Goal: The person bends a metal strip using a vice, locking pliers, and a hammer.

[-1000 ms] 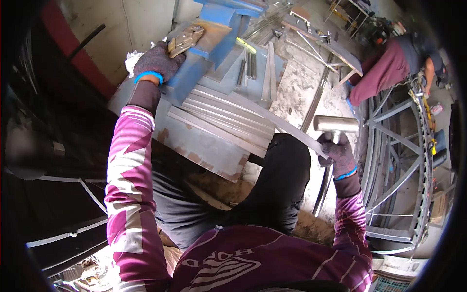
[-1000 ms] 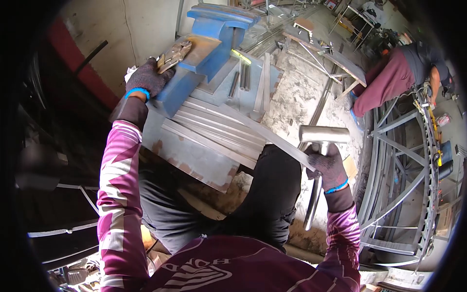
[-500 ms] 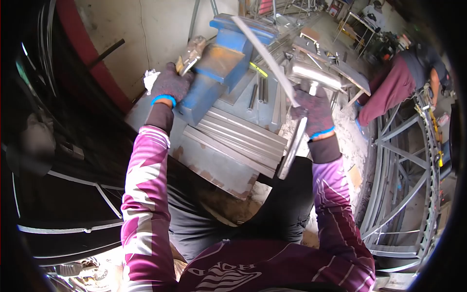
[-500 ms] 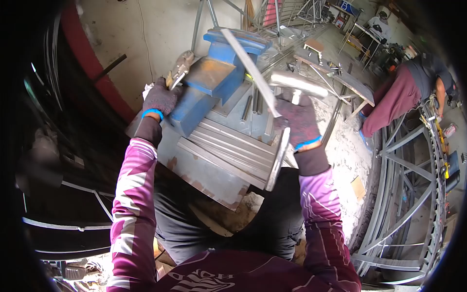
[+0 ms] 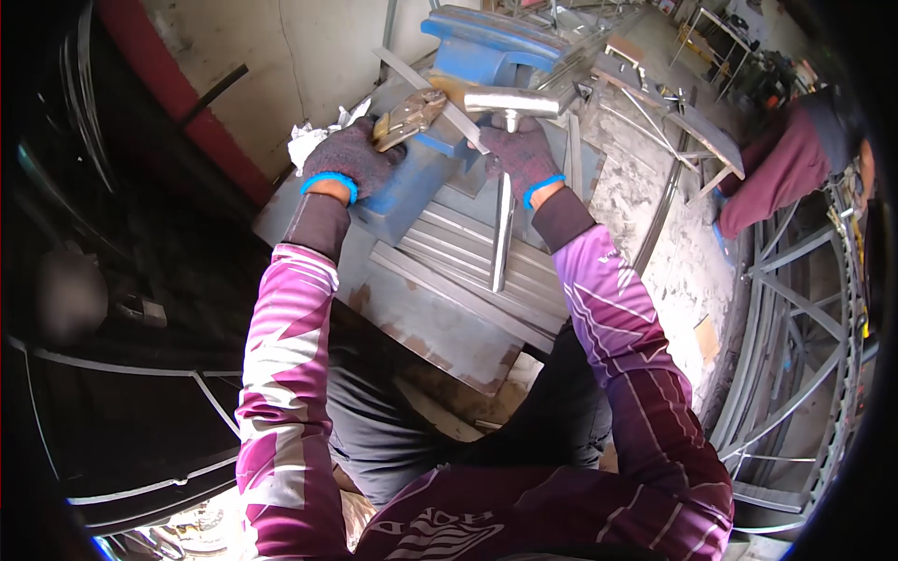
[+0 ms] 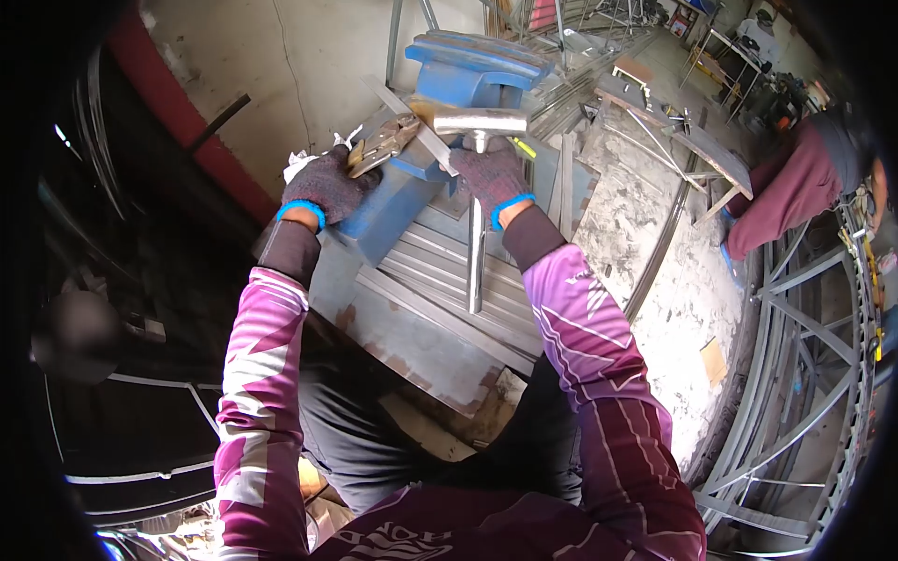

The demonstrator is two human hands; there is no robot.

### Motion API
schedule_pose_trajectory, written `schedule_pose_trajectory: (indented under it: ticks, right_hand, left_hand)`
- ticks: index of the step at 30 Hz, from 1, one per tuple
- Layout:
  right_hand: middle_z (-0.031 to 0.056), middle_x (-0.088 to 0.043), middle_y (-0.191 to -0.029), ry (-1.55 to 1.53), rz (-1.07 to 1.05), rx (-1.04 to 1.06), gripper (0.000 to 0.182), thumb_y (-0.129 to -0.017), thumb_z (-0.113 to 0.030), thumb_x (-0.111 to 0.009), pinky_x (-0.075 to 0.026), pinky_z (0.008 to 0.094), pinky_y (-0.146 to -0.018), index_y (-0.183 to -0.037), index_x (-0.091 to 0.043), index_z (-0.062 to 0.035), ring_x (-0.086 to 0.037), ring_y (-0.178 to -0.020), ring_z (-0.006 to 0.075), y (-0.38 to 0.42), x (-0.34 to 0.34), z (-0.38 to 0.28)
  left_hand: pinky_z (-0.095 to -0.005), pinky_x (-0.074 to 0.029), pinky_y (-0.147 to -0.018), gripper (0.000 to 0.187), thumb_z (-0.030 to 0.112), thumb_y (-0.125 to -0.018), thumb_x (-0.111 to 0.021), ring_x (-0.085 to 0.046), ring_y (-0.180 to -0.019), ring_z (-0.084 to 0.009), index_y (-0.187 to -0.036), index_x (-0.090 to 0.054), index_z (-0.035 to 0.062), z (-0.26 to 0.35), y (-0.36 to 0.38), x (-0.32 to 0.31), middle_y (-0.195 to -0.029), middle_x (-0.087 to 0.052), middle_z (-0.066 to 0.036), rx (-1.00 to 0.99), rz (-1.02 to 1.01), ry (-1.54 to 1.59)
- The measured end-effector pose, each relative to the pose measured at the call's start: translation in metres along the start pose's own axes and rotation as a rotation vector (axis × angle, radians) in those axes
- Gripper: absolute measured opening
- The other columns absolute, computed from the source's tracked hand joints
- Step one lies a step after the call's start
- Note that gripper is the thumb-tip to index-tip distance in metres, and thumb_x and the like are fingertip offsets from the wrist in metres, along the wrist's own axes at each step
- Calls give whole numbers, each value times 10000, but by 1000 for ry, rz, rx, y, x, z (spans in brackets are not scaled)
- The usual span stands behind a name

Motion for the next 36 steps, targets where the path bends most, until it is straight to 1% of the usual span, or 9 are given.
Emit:
schedule_pose_trajectory:
  ticks: [3, 5, 9, 16, 21, 25, 31, 33, 36]
  right_hand:
    - [85, -720, -801, -3, -20, -23, 157, -812, -156, -716, -473, 296, -464, -900, -661, -39, -592, -531, 142, 2, 0, -7]
    - [71, -687, -758, -117, -105, -44, 171, -803, -146, -722, -471, 294, -458, -902, -663, -19, -574, -504, 151, 11, 0, -9]
    - [62, -639, -717, -56, -60, -53, 210, -806, -144, -754, -468, 298, -454, -955, -691, -10, -578, -512, 160, 12, 17, 7]
    - [34, -656, -743, -93, 10, 44, 181, -815, -121, -755, -472, 298, -484, -971, -711, -40, -594, -557, 139, -8, 5, 16]
    - [23, -667, -768, -195, -114, -22, 191, -808, -121, -764, -478, 290, -509, -983, -719, -57, -589, -573, 118, -5, 8, 17]
    - [37, -657, -774, -152, -65, -48, 216, -814, -71, -758, -469, 304, -487, -1018, -701, -27, -574, -531, 129, -5, 5, 12]
    - [27, -648, -732, 189, 33, 32, 188, -778, -161, -784, -464, 306, -478, -909, -717, -44, -561, -520, 134, -13, -4, 6]
    - [88, -648, -742, 271, 115, -36, 356, -761, -283, -811, -519, 365, -533, -925, -673, 1, -616, -583, 194, -15, -5, 9]
    - [102, -645, -738, 307, 119, -2, 389, -751, -303, -823, -523, 372, -525, -883, -646, 18, -616, -582, 193, -14, -4, 8]
  left_hand:
    - [-432, -521, -922, 669, 572, -829, -617, -672, -1042, -383, -1252, -645, 54, -1, -4, -1, -1113, -708, -214, 21, -24, -38]
    - [-434, -520, -925, 668, 577, -834, -615, -669, -1047, -385, -1253, -647, 58, -2, -4, 1, -1116, -708, -214, 35, -26, -52]
    - [-446, -516, -928, 651, 564, -846, -619, -669, -1045, -382, -1251, -647, 56, 1, -1, 0, -1104, -710, -214, 13, -32, -19]
    - [-436, -518, -917, 660, 569, -830, -645, -677, -1023, -383, -1220, -656, 36, 0, 0, 5, -1079, -711, -225, -38, -65, -19]
    - [-433, -519, -915, 667, 562, -829, -646, -678, -1018, -384, -1222, -649, 23, -7, -3, -1, -1076, -709, -234, -48, -78, 3]
    - [-440, -519, -908, 639, 536, -826, -657, -679, -999, -387, -1194, -653, 14, 0, 0, 3, -1047, -711, -232, -53, -61, 23]
    - [-452, -521, -887, 542, 452, -824, -660, -680, -973, -393, -1134, -648, 7, 1, 1, 6, -1011, -706, -238, -115, -90, 26]
    - [-454, -522, -883, 510, 419, -827, -654, -680, -969, -395, -1127, -642, 5, 3, 1, 11, -1005, -703, -244, -140, -101, 32]
    - [-452, -507, -949, 512, 364, -804, -625, -657, -1054, -402, -1209, -637, 51, 5, 0, 10, -1105, -695, -238, -130, -158, -10]
Point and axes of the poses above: each hand's wrist, its own y-axis away from the middle knuckle, its own x-axis out of the back of the hand, z = x × y, the point moved 4 cm from there along -y, towards the middle knuckle
